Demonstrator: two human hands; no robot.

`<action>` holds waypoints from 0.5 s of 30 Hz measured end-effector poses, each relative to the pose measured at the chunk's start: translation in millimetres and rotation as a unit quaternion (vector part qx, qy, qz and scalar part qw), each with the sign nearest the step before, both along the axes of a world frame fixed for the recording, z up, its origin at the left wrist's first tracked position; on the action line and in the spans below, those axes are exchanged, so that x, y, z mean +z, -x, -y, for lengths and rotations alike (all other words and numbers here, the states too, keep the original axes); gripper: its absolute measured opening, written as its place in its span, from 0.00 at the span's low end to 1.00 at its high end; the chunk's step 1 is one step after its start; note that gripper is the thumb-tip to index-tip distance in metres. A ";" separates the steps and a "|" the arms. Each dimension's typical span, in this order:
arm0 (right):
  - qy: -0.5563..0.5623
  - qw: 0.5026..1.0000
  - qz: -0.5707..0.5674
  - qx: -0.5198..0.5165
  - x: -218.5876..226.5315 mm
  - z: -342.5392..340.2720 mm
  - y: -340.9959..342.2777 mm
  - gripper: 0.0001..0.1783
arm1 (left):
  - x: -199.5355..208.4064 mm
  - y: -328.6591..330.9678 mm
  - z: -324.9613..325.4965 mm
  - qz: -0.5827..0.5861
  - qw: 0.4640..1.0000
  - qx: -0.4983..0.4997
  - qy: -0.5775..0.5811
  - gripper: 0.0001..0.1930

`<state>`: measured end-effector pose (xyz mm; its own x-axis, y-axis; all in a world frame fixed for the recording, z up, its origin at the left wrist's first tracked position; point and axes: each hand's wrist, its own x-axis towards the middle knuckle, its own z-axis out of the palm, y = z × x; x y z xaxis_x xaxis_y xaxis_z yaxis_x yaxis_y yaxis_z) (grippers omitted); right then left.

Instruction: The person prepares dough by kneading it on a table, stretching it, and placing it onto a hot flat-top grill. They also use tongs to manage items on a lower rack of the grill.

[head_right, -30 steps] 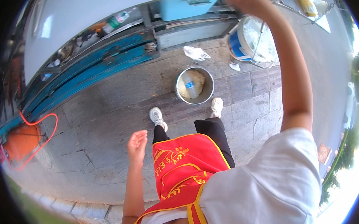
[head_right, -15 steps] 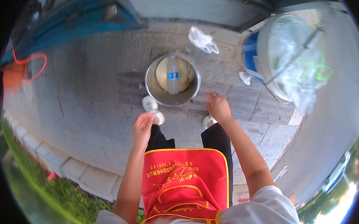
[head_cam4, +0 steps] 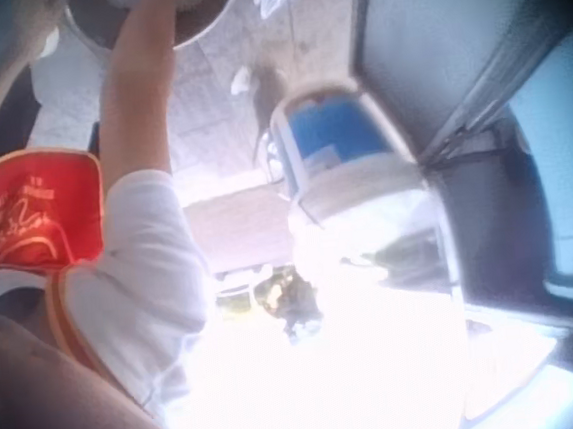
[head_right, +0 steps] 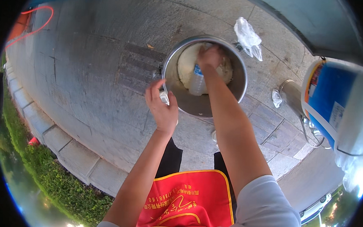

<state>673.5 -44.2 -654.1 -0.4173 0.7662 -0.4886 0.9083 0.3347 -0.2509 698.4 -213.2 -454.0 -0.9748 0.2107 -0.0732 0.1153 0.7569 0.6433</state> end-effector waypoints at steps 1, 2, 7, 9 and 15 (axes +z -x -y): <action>0.017 0.999 0.028 -0.042 0.6 -5.9 8.4 0.40 | -4.4 3.5 3.1 -0.064 0.997 0.006 0.034 0.24; 0.033 0.994 0.057 -0.083 0.0 -11.6 16.0 0.41 | -14.2 7.9 8.0 -0.017 0.999 0.014 0.027 0.30; 0.002 0.987 0.092 -0.132 -0.1 -7.2 25.7 0.40 | -48.9 31.6 0.9 -0.038 0.998 0.043 0.033 0.32; 0.002 0.991 0.043 -0.125 -1.7 -7.2 21.6 0.39 | -64.0 28.3 -5.1 -0.004 0.997 0.072 -0.025 0.32; 0.055 0.988 -0.049 -0.138 3.0 -22.3 2.0 0.33 | -62.4 28.9 -11.8 0.049 0.997 0.055 0.002 0.26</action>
<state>671.5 -21.9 -651.1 -0.2499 0.8018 -0.5428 0.9304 0.0437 -0.3639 669.5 -201.4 -516.4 -0.9801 0.1026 -0.1697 -0.0315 0.7644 0.6439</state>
